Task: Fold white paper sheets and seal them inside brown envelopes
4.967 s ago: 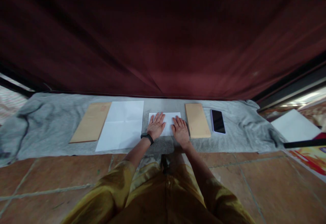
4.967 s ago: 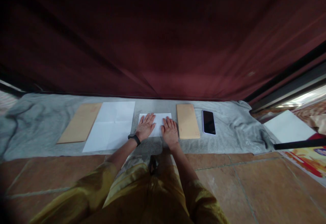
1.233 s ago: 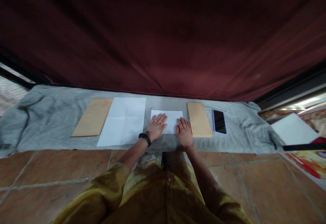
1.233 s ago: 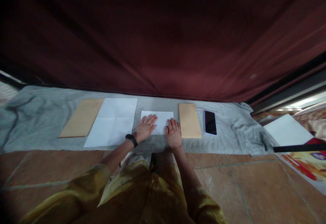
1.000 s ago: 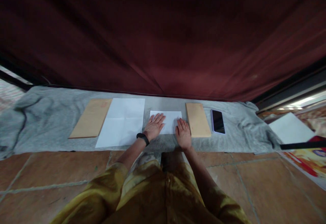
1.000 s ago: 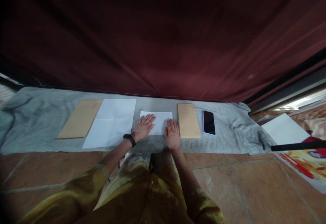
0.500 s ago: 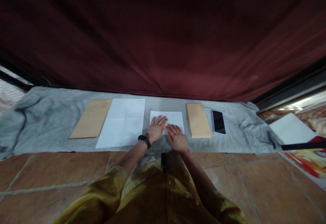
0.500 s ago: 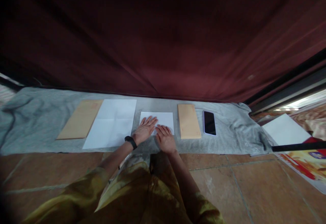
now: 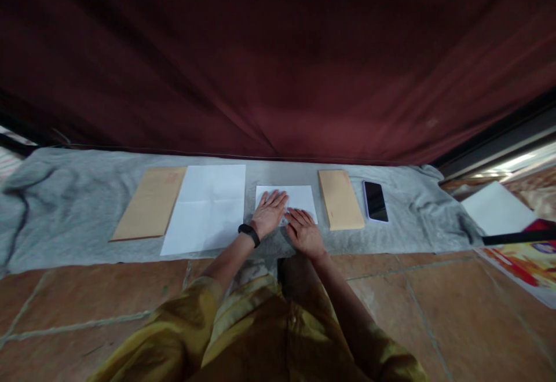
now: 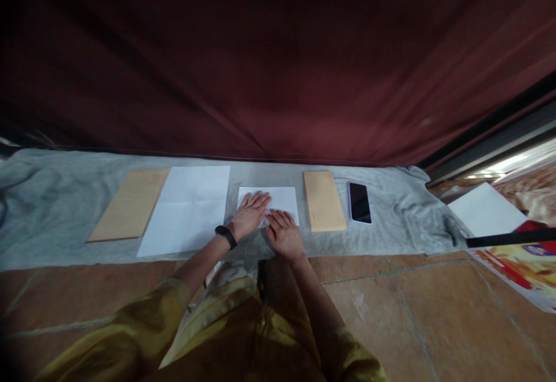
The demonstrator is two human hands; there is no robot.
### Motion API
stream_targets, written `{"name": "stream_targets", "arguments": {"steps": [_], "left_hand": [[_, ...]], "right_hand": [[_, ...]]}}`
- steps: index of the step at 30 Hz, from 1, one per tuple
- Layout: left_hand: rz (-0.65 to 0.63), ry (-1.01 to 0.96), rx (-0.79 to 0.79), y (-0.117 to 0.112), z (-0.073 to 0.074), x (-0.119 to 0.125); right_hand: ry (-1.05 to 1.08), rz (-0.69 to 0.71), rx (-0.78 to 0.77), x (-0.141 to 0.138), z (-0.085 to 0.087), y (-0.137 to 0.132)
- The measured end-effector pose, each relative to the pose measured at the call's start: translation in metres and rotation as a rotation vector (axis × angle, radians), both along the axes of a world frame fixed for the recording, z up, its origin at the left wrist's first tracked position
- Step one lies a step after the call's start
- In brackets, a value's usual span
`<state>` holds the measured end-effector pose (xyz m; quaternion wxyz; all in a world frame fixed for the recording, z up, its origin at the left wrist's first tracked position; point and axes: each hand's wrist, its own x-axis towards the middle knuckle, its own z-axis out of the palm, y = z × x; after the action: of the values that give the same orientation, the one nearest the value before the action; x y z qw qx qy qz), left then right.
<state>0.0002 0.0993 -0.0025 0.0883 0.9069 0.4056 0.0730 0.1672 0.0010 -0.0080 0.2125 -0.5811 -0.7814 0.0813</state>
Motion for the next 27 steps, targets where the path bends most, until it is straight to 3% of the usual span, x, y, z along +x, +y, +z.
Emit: {"name": "stream_targets", "arguments": {"steps": [11, 22, 27], "left_hand": [[-0.001, 0.035, 0.0, 0.012, -0.003, 0.003], [-0.07, 0.03, 0.018, -0.022, 0.002, -0.013], [-0.093, 0.03, 0.016, -0.026, 0.003, -0.018]], "right_hand": [[0.048, 0.012, 0.016, 0.0, 0.0, 0.001], [0.077, -0.027, 0.026, 0.003, 0.0, 0.002], [0.087, -0.033, 0.045, 0.005, -0.002, 0.0]]}}
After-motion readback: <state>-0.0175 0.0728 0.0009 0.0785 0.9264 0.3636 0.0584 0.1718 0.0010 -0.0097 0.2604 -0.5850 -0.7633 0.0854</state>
